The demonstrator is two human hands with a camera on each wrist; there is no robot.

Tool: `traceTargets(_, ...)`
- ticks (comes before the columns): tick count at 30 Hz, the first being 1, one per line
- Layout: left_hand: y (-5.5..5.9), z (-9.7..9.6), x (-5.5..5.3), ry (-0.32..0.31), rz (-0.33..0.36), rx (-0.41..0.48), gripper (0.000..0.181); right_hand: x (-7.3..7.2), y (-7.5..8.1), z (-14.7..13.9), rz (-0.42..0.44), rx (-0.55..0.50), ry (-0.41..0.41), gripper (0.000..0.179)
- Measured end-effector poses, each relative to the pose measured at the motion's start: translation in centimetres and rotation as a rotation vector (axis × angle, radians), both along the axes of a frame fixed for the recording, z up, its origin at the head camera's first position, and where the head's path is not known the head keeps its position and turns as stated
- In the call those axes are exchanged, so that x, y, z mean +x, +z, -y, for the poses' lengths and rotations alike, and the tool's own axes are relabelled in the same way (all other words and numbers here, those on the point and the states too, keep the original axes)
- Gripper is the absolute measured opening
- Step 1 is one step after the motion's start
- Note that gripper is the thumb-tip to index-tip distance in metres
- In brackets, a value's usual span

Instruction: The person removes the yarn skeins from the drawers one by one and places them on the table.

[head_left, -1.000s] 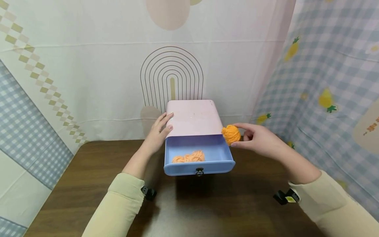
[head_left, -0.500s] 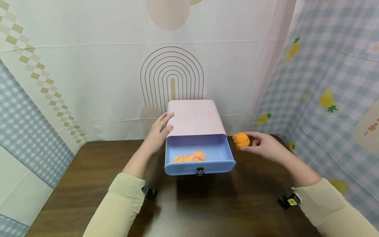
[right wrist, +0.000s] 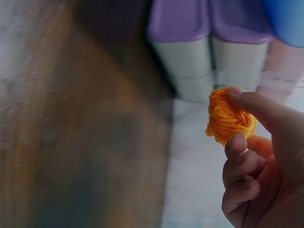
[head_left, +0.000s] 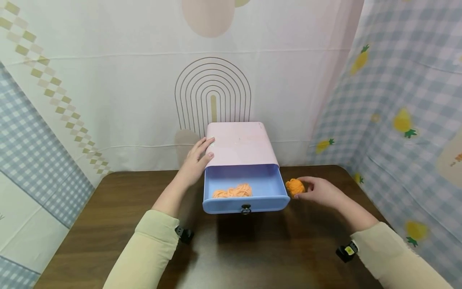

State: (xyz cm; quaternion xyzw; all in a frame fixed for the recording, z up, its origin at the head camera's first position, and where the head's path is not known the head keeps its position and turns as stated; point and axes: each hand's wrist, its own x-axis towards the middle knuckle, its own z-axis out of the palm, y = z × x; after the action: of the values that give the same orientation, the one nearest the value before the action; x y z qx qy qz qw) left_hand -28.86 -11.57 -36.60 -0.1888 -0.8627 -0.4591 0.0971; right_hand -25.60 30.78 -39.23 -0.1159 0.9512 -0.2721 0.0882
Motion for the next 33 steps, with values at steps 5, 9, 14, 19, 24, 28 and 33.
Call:
traceTargets(5,0.0,0.0,0.0,0.008,0.01,0.001,0.053,-0.8,-1.9,-0.4,0.056,0.028,-0.027,0.078)
traceTargets(9,-0.2,-0.1,-0.1,0.009,0.014,0.007,0.053,-1.4,-2.9,-0.8,0.106,0.07,-0.049,0.08)
traceTargets(14,-0.2,-0.1,-0.1,0.007,0.022,0.006,0.054,-1.5,-3.8,-1.2,0.131,0.146,-0.033,0.08)
traceTargets(19,-0.3,-0.1,-0.1,0.008,0.019,0.01,0.054,-1.0,-4.1,-1.1,0.129,0.186,0.0,0.076)
traceTargets(24,-0.3,-0.1,0.0,0.006,0.023,0.011,0.054,-0.6,-4.3,-1.1,0.13,0.19,0.0,0.075)
traceTargets(28,-0.3,-0.1,-0.1,0.002,0.025,0.013,0.054,-0.4,-4.2,-1.1,0.113,0.184,0.008,0.078)
traceTargets(33,-0.1,-0.1,0.0,-0.001,0.019,0.016,0.054,-0.3,-3.8,-1.3,0.102,0.165,0.012,0.082)
